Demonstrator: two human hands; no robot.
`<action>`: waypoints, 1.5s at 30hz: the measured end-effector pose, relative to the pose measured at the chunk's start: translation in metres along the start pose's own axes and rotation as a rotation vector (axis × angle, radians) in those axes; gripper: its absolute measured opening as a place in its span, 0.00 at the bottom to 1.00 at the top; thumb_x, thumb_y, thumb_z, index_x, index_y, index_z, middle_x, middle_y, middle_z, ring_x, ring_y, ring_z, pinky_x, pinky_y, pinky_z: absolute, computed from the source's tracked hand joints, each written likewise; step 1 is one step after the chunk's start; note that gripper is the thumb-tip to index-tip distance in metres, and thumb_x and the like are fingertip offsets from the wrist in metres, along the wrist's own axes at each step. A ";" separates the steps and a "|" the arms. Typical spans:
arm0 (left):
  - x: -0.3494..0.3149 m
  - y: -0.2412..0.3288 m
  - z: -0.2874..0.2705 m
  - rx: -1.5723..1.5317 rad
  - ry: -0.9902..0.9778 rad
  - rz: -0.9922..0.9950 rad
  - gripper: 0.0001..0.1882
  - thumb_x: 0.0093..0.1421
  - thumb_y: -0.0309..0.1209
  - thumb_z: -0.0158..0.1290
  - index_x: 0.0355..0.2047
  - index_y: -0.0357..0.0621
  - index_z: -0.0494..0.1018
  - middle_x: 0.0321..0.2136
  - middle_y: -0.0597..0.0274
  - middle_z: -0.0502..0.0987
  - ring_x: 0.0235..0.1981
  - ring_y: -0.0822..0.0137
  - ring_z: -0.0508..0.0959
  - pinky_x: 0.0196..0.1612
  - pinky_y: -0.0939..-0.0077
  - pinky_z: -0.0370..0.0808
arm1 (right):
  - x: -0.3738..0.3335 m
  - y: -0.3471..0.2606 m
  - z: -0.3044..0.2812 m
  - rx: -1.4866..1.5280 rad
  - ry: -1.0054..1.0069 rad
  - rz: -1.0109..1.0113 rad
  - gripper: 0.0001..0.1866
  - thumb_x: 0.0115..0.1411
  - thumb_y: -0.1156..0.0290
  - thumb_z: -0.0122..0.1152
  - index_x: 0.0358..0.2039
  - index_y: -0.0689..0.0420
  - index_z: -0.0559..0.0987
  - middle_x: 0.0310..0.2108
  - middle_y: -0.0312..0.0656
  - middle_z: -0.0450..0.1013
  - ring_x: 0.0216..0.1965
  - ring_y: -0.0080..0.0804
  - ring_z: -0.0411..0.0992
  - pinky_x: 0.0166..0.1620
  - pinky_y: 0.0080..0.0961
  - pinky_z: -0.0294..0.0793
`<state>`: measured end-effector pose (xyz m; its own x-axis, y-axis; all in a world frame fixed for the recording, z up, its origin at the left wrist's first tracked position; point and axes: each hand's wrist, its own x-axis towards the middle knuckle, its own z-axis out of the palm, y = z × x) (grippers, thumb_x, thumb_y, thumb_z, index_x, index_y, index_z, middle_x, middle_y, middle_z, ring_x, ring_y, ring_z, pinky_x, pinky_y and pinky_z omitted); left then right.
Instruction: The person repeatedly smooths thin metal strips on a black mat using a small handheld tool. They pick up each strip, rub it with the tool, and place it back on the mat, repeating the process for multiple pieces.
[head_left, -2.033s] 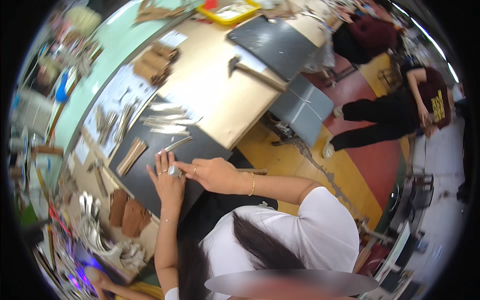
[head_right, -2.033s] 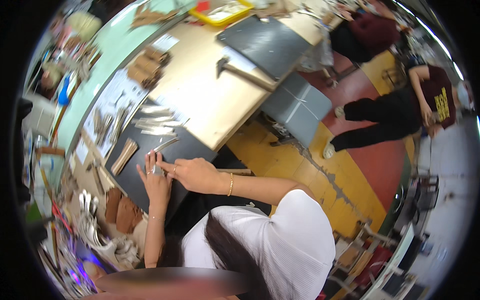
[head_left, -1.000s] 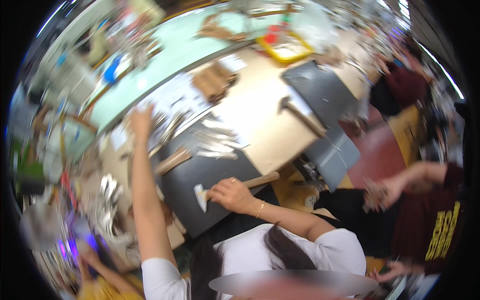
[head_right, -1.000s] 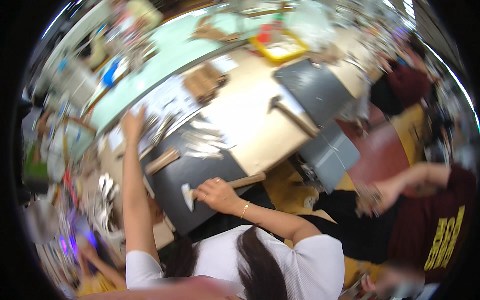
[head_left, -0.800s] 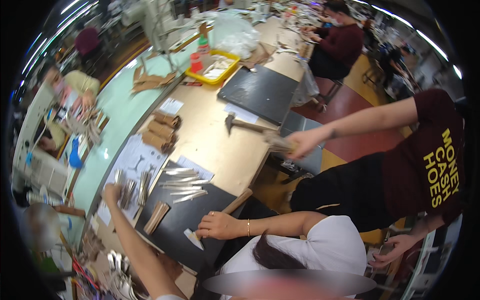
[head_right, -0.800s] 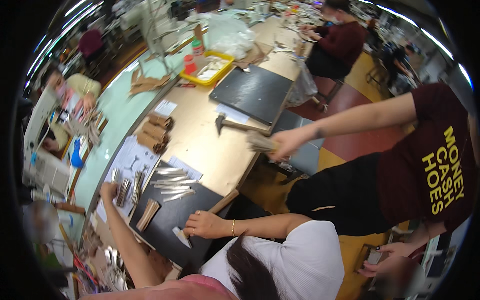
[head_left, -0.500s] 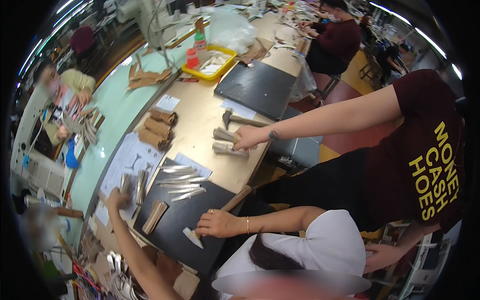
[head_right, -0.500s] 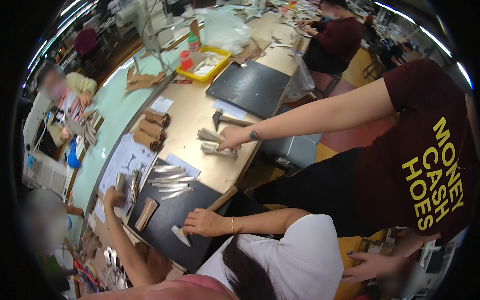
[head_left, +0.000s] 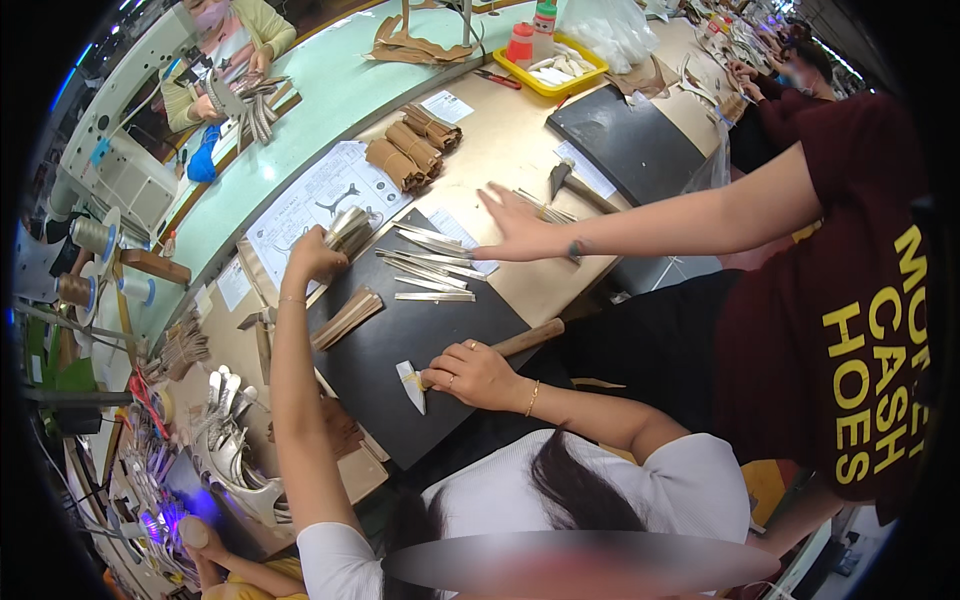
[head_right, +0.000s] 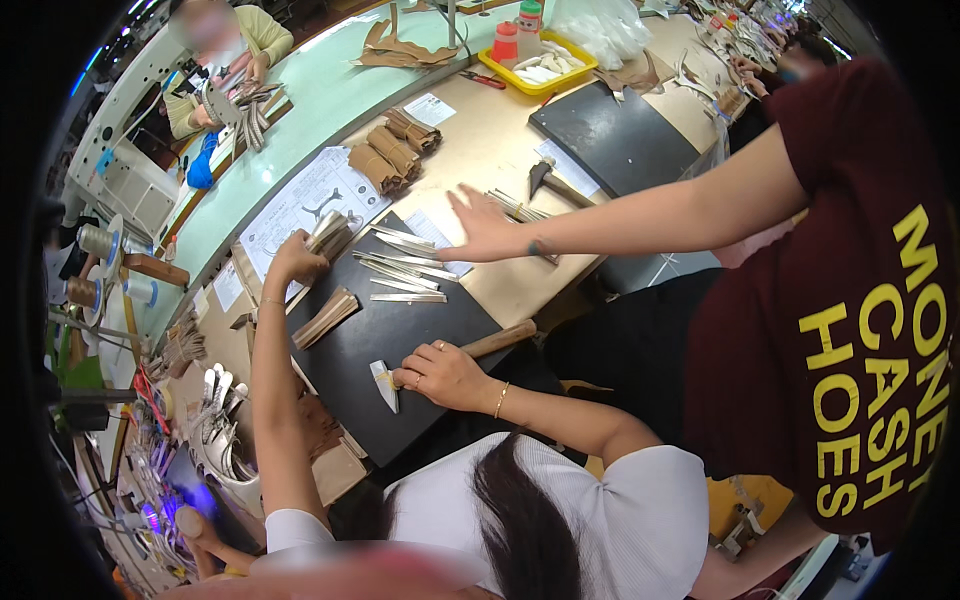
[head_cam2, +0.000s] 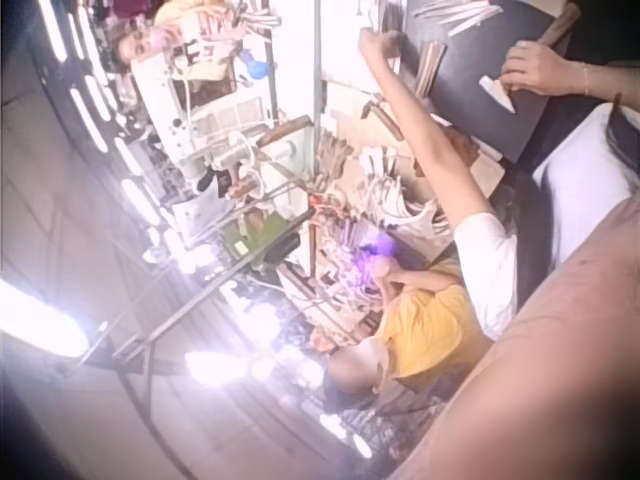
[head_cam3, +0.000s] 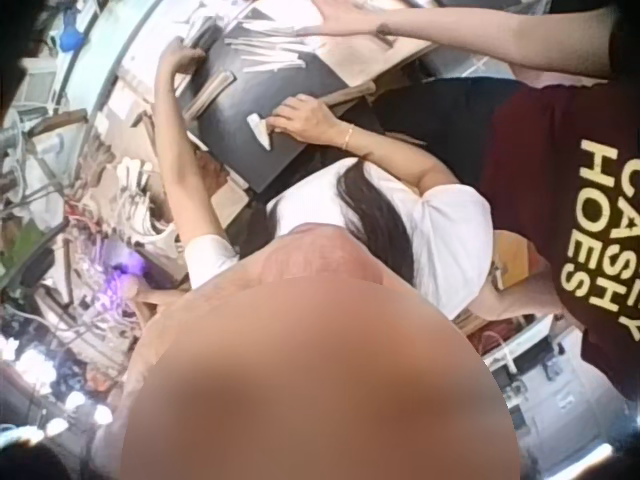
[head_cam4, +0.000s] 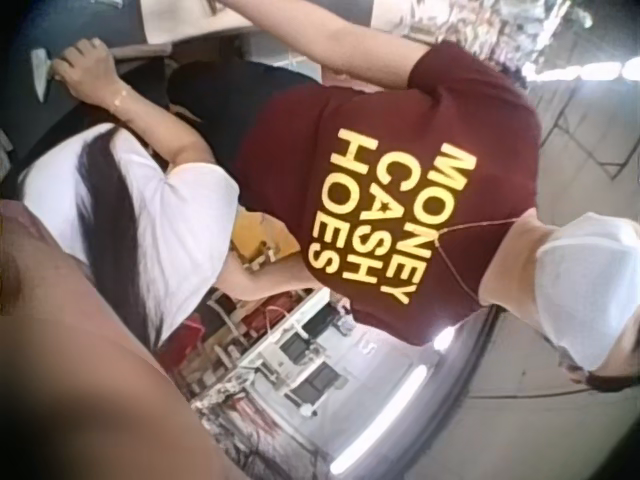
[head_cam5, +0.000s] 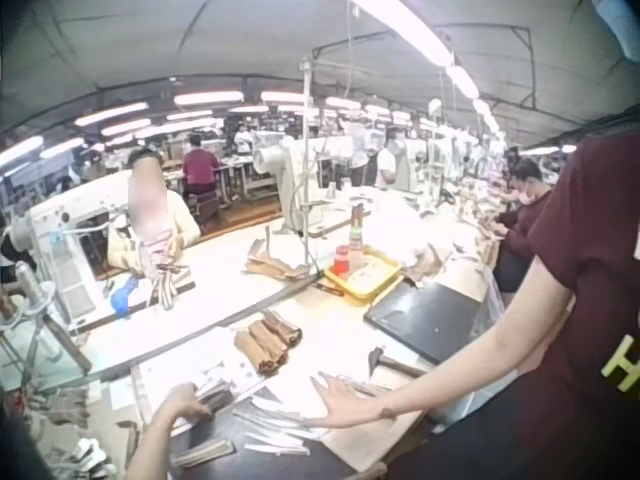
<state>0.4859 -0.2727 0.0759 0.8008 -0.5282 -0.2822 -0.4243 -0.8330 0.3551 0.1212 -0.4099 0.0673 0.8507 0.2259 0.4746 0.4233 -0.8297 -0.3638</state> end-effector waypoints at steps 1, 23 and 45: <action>-0.004 0.006 -0.008 -0.079 0.077 0.000 0.37 0.37 0.41 0.71 0.46 0.31 0.75 0.38 0.38 0.82 0.41 0.48 0.84 0.45 0.61 0.79 | 0.000 0.000 0.000 0.003 -0.001 0.002 0.14 0.55 0.63 0.69 0.42 0.49 0.82 0.37 0.30 0.77 0.40 0.28 0.75 0.41 0.28 0.73; -0.134 0.253 -0.065 -0.507 0.394 0.790 0.56 0.49 0.37 0.72 0.73 0.45 0.52 0.51 0.38 0.77 0.50 0.43 0.80 0.53 0.56 0.77 | -0.002 0.001 0.005 -0.044 0.059 -0.019 0.12 0.57 0.63 0.65 0.42 0.48 0.80 0.35 0.29 0.73 0.39 0.28 0.72 0.42 0.27 0.71; -0.182 0.027 0.061 0.038 0.562 0.159 0.14 0.59 0.32 0.63 0.45 0.43 0.82 0.39 0.56 0.78 0.42 0.52 0.77 0.44 0.57 0.73 | 0.005 -0.002 -0.003 0.048 -0.008 0.008 0.14 0.54 0.66 0.69 0.42 0.49 0.81 0.38 0.32 0.75 0.40 0.31 0.73 0.43 0.32 0.71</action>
<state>0.3025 -0.2091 0.0824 0.8230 -0.4877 0.2913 -0.5642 -0.7615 0.3190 0.1238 -0.4087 0.0727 0.8565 0.2232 0.4654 0.4306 -0.8061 -0.4059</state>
